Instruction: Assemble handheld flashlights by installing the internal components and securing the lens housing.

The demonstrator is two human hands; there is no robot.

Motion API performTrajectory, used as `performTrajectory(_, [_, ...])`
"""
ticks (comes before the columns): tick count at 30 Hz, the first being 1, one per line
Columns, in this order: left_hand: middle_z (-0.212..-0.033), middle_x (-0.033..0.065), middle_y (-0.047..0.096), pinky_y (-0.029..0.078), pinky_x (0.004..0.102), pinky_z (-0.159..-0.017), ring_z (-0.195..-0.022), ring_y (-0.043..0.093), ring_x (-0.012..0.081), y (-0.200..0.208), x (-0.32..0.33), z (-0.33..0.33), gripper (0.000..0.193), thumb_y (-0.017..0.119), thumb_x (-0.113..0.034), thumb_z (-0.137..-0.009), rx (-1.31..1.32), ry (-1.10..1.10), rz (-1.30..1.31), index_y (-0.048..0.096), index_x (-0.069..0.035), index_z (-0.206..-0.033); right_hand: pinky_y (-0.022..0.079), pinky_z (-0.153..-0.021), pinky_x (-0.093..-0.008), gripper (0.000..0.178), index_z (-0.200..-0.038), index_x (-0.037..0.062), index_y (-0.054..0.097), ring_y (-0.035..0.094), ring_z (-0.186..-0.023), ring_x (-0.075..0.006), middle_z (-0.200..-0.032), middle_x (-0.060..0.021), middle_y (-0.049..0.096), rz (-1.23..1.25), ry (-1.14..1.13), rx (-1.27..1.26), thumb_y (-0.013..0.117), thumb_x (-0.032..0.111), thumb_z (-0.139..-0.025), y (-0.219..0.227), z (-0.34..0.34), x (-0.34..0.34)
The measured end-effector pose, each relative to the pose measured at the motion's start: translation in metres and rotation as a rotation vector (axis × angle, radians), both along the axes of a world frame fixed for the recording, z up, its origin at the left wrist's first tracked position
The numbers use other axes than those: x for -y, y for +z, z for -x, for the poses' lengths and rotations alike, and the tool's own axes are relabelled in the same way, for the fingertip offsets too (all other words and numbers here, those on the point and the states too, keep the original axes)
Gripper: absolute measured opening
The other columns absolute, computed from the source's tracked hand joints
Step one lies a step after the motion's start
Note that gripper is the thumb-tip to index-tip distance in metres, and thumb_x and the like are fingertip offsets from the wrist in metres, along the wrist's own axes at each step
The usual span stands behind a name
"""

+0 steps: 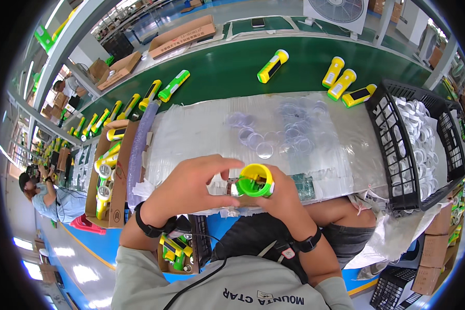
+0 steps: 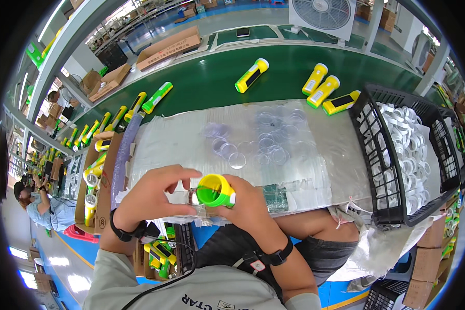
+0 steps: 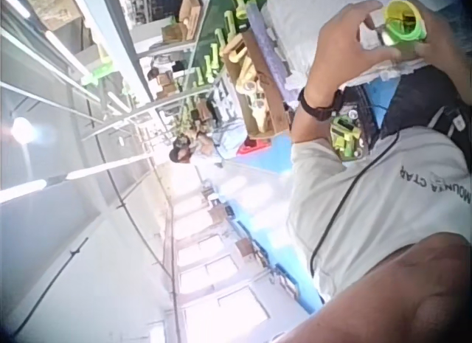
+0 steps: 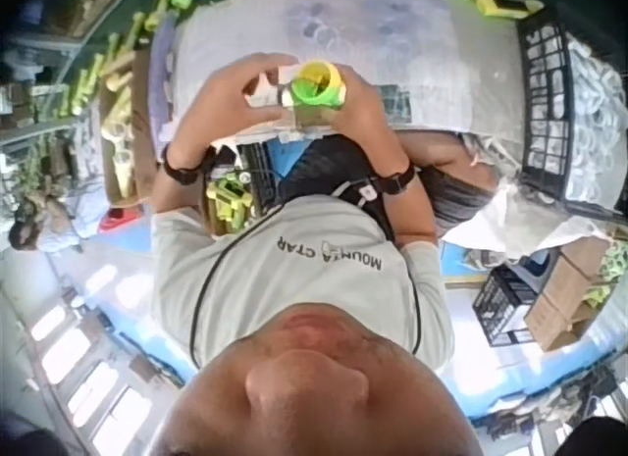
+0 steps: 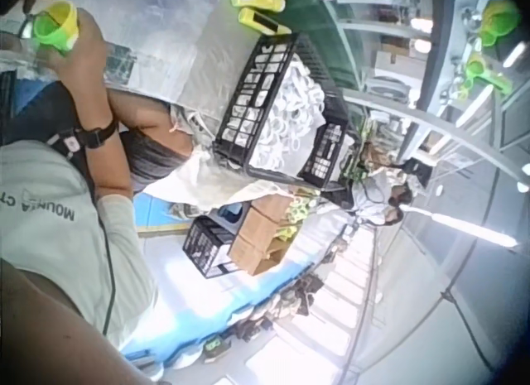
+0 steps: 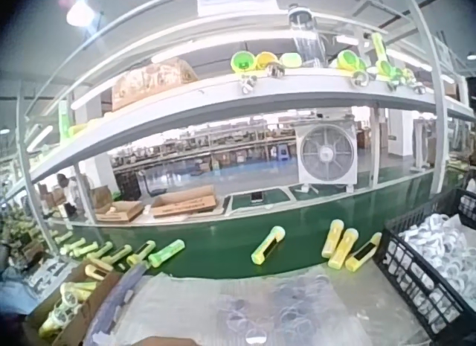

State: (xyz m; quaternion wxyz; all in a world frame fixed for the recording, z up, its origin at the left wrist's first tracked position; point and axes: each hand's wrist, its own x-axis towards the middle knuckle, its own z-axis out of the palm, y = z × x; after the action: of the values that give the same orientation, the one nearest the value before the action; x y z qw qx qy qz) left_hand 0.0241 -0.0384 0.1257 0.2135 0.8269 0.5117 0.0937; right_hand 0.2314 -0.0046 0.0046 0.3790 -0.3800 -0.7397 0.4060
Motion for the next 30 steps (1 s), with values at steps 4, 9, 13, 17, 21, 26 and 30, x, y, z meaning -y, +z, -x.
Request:
performTrajectory(4, [-0.129, 0.0144, 0.043, 0.036, 0.0403, -0.099, -0.116, 0.046, 0.0256, -0.058, 0.014, -0.002, 0.090, 0.072, -0.037, -0.078, 0.793, 0.175, 0.128, 0.017, -0.008, -0.143, 0.050, -0.080, -0.0377, 0.055, -0.113, 0.0047, 0.056, 0.063, -0.093, -0.0339, -0.102, -0.0154, 0.065, 0.118, -0.110, -0.098, 0.078, 0.019, -0.065, -0.007, -0.003, -0.003])
performTrajectory(9, [-0.148, 0.0224, 0.021, 0.023, 0.0442, -0.110, -0.136, 0.027, 0.0329, -0.083, 0.027, -0.056, 0.072, 0.051, -0.019, -0.094, 1.207, 0.158, 0.137, 0.003, -0.008, -0.147, 0.050, -0.077, -0.0388, 0.050, -0.108, 0.0034, 0.057, 0.063, -0.089, -0.0347, -0.096, -0.0159, 0.064, -0.061, -0.107, -0.135, 0.077, 0.018, -0.065, -0.010, 0.001, -0.001])
performTrajectory(13, [-0.148, 0.0241, 0.018, 0.021, 0.0447, -0.111, -0.137, 0.025, 0.0343, -0.099, 0.035, -0.072, 0.082, 0.058, -0.024, -0.091, 1.241, 0.103, -0.050, 0.000, -0.009, -0.147, 0.049, -0.075, -0.0414, 0.048, -0.106, 0.0035, 0.057, 0.062, -0.086, -0.0354, -0.095, -0.0154, 0.063, 0.019, -0.166, -0.171, 0.076, 0.018, -0.064, -0.014, 0.001, 0.001])
performTrajectory(17, [-0.144, 0.0268, 0.027, 0.031, 0.0447, -0.106, -0.132, 0.034, 0.0391, -0.105, 0.043, -0.060, 0.073, 0.068, -0.019, -0.083, 0.758, 0.121, -0.412, 0.023, -0.008, -0.140, 0.049, -0.074, -0.0399, 0.048, -0.104, 0.0033, 0.058, 0.062, -0.085, -0.0346, -0.095, -0.0155, 0.062, -0.035, -0.155, -0.143, 0.078, 0.019, -0.063, -0.018, 0.002, 0.001])
performTrajectory(21, [-0.130, 0.0267, 0.047, 0.040, 0.0449, -0.099, -0.119, 0.049, 0.0417, -0.085, 0.044, -0.054, 0.035, 0.051, -0.002, -0.087, 0.577, 0.134, -0.669, 0.047, 0.000, -0.121, 0.049, -0.070, -0.0388, 0.048, -0.104, 0.0047, 0.055, 0.062, -0.083, -0.0342, -0.090, -0.0140, 0.062, -0.130, -0.160, -0.080, 0.079, 0.017, -0.064, -0.011, 0.004, 0.007])
performTrajectory(26, [-0.120, 0.0215, 0.057, 0.041, 0.0476, -0.096, -0.114, 0.053, 0.0442, -0.048, 0.025, -0.059, 0.031, 0.043, 0.002, -0.084, 0.448, 0.095, -0.575, 0.054, 0.001, -0.112, 0.048, -0.073, -0.0386, 0.051, -0.105, 0.0037, 0.055, 0.059, -0.087, -0.0320, -0.095, -0.0138, 0.059, -0.192, -0.144, -0.122, 0.080, 0.016, -0.062, -0.020, 0.003, 0.002])
performTrajectory(30, [-0.124, 0.0192, 0.055, 0.038, 0.0461, -0.097, -0.119, 0.049, 0.0403, -0.025, 0.000, -0.066, 0.039, 0.042, 0.001, -0.083, 0.234, 0.038, -0.516, 0.052, 0.000, -0.120, 0.047, -0.071, -0.0395, 0.053, -0.105, 0.0036, 0.053, 0.058, -0.088, -0.0321, -0.093, -0.0131, 0.057, -0.223, -0.084, -0.153, 0.079, 0.013, -0.060, -0.017, 0.001, 0.004])
